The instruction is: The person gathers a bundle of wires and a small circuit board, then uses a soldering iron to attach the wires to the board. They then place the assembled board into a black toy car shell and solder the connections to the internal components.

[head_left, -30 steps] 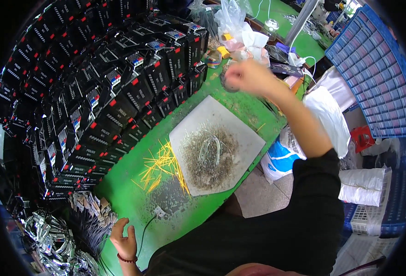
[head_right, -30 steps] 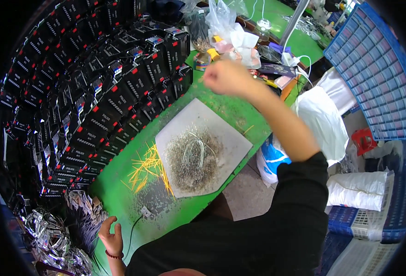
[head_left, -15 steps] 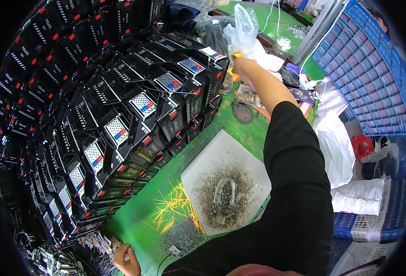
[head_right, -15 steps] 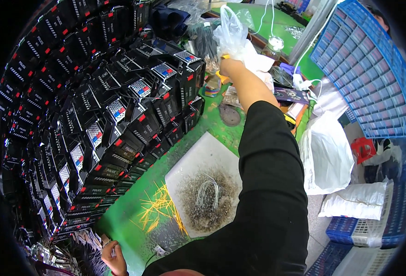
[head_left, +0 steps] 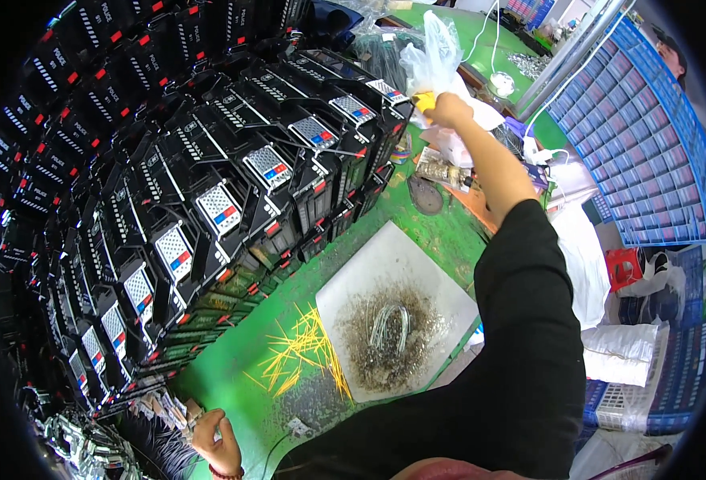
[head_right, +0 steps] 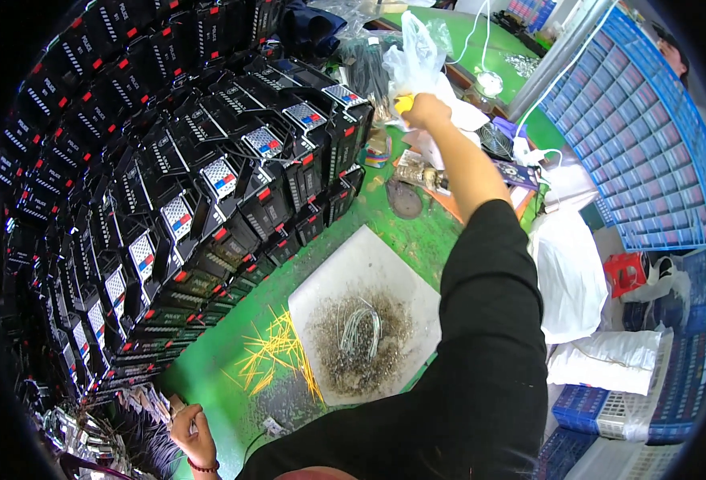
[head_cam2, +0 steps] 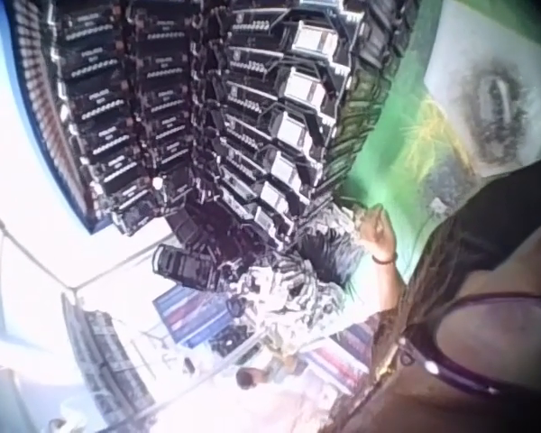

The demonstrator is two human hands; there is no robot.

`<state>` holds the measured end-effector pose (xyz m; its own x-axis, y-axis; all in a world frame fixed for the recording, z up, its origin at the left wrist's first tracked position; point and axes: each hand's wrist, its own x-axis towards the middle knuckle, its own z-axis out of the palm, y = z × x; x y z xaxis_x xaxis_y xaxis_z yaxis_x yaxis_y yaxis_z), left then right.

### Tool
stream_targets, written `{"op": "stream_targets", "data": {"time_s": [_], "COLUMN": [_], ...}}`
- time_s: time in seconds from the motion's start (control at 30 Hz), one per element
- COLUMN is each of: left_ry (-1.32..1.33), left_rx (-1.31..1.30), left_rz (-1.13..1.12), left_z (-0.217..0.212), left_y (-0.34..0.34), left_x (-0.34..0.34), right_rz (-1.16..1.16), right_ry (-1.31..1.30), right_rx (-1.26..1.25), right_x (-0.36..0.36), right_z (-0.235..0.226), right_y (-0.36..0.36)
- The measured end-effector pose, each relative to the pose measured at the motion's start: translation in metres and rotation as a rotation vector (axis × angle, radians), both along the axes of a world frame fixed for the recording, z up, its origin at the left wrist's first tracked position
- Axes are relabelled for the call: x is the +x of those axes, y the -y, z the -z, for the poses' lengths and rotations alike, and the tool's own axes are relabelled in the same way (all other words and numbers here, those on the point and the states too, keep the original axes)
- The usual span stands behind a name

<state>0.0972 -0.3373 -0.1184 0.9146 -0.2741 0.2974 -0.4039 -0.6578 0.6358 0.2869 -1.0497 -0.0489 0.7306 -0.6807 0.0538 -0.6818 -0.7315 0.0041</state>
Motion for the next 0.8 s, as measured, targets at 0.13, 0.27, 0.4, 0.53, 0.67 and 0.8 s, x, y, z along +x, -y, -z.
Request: {"op": "stream_targets", "data": {"time_s": [0.13,0.27,0.4,0.53,0.67,0.8], "left_ry": [0.029,-0.029,-0.633,-0.979,-1.235,-1.458], "left_rx": [-0.038,-0.11,-0.589,-1.169,-1.333,-1.47], "left_rz": [0.098,0.227,0.415,0.655,0.36,0.182], "left_z": [-0.014,-0.034,-0.022,-0.03,0.0,0.021], "left_y": [0.015,0.061,0.124,0.198,0.188,0.132], "left_x": [0.001,0.004,0.002,-0.006,-0.008,0.0], "right_rz": [-0.069,-0.377,-0.791,-0.95,-0.938,-0.513], "right_ry": [0.146,0.36,0.137,0.038,-0.066,-0.109], "right_rx": [-0.002,0.56,0.829,0.809,0.873,0.041], "right_x": [-0.066,-0.132,-0.189,-0.219,-0.205,-0.115], "right_z": [-0.053,-0.05,-0.052,-0.028,-0.023,0.0], "right_y": [-0.03,-0.057,-0.201,-0.308,-0.3,-0.175]}}
